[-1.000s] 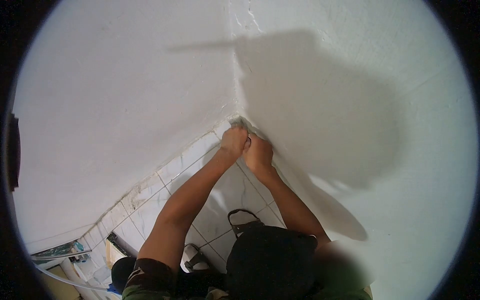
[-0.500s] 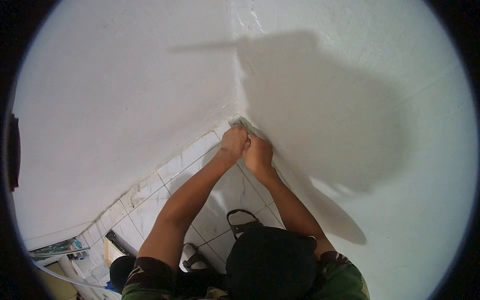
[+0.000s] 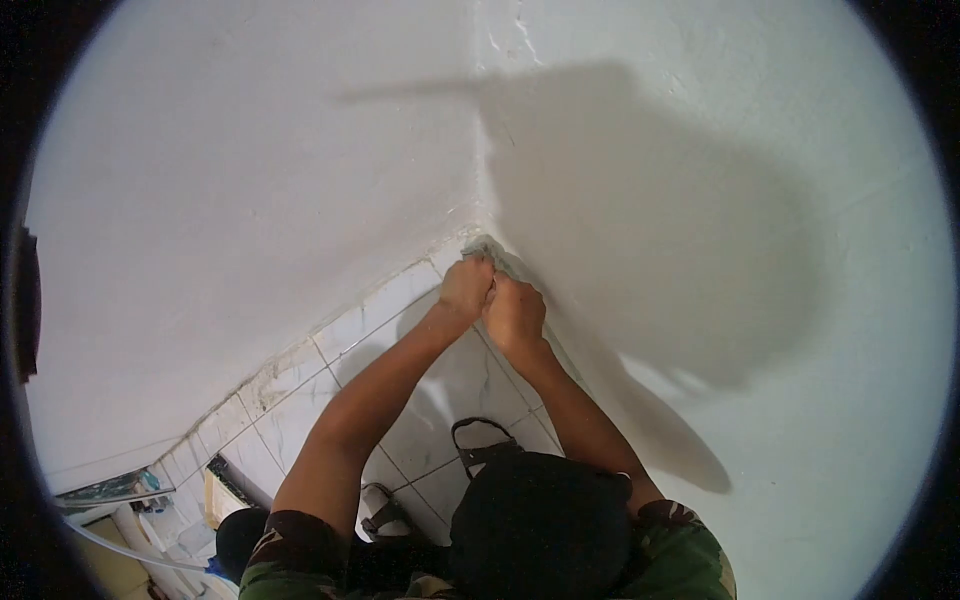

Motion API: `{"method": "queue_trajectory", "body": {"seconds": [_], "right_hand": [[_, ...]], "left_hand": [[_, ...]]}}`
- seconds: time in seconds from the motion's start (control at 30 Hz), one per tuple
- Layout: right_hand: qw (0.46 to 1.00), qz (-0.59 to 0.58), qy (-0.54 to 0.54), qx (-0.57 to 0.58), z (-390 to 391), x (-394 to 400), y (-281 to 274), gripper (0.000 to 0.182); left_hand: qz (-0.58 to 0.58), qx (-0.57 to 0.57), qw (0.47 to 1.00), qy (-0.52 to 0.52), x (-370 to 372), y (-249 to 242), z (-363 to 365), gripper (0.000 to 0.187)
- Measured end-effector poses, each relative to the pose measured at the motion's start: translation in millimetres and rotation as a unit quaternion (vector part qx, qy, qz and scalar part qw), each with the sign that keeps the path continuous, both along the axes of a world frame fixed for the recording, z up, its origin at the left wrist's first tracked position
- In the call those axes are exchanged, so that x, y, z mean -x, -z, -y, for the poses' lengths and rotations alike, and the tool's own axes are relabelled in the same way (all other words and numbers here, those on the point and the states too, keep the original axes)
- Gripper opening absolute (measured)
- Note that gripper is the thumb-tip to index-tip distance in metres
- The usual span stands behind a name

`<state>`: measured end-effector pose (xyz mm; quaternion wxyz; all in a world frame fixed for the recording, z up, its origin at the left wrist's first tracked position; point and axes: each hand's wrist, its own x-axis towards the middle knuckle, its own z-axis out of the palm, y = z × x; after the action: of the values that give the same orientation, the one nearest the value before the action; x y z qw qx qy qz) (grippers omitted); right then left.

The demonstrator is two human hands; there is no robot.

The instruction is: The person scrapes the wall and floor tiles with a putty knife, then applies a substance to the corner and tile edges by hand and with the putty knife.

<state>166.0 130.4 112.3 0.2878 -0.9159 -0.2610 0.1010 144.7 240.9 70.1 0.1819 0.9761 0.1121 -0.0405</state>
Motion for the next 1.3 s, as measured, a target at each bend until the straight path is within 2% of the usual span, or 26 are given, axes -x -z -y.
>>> {"method": "queue_trajectory", "body": {"seconds": [0.07, 0.13, 0.2, 0.23, 0.3, 0.37, 0.43, 0.5, 0.57, 0.7, 0.83, 0.9, 1.0, 1.1, 1.2, 1.3], "right_hand": [[1.000, 0.007, -0.010, 0.019, -2.3, 1.9, 14.5, 0.018], [0.999, 0.015, -0.027, 0.033, -2.5, -9.5, 10.8, 0.016], [0.998, 0.020, -0.040, 0.041, 0.3, -9.3, 2.2, 0.014], [0.998, 0.021, -0.041, 0.053, 1.9, -6.3, -9.1, 0.013], [0.997, 0.020, -0.043, 0.065, -2.4, -3.4, -10.9, 0.012], [0.995, 0.027, -0.045, 0.080, -11.4, -5.2, 0.4, 0.010], [0.995, 0.036, -0.058, 0.074, -14.6, -13.8, -12.3, 0.010], [0.995, 0.045, -0.067, 0.060, -15.6, -14.0, -17.4, 0.010], [0.991, 0.019, -0.072, 0.110, -14.3, -8.0, -15.5, 0.011], [0.992, 0.022, -0.067, 0.102, -19.8, -8.7, -1.1, 0.011], [0.991, 0.022, -0.074, 0.110, -16.7, -5.5, -11.7, 0.011], [0.990, 0.006, -0.066, 0.126, -18.6, -4.8, -6.3, 0.011], [0.992, 0.013, -0.063, 0.105, -18.8, -12.3, -3.2, 0.011], [0.991, 0.032, -0.091, 0.089, -14.3, -3.8, -20.4, 0.012], [0.985, -0.008, -0.100, 0.138, -20.7, 12.3, -14.1, 0.017], [0.987, 0.025, -0.107, 0.115, -27.9, 8.7, -7.3, 0.018]], "left_hand": [[0.031, -0.006, 0.999, 0.009, -0.3, 16.4, -15.7, 0.029], [0.068, -0.001, 0.998, 0.016, -7.0, 12.6, -14.4, 0.028], [0.000, 0.030, 1.000, 0.008, -9.7, 5.4, -12.3, 0.028], [0.002, 0.028, 1.000, 0.006, -7.7, 14.7, -11.5, 0.028], [0.078, 0.023, 0.997, 0.010, 4.7, 25.0, -6.7, 0.030], [0.071, 0.025, 0.997, 0.007, -3.7, 26.2, -20.4, 0.030], [0.064, 0.029, 0.998, 0.005, -6.6, 17.5, -21.6, 0.030], [-0.018, 0.044, 0.999, 0.007, -10.1, 9.5, -21.0, 0.023], [0.006, 0.043, 0.999, 0.000, 2.7, 8.3, -19.1, 0.024], [0.041, 0.043, 0.997, -0.040, -0.4, 11.4, -21.7, 0.028], [-0.002, 0.032, 0.999, 0.000, 5.3, 21.7, -17.9, 0.030], [0.079, 0.028, 0.996, -0.015, 12.5, 23.6, -20.7, 0.033], [0.049, 0.051, 0.996, -0.051, -2.9, 20.4, -23.3, 0.036], [0.027, 0.030, 0.999, 0.010, 11.8, 21.5, -17.1, 0.037], [0.060, 0.054, 0.996, -0.036, 35.9, 16.5, -15.5, 0.029], [0.071, 0.029, 0.997, -0.007, 27.1, 10.5, -31.8, 0.032]]}}
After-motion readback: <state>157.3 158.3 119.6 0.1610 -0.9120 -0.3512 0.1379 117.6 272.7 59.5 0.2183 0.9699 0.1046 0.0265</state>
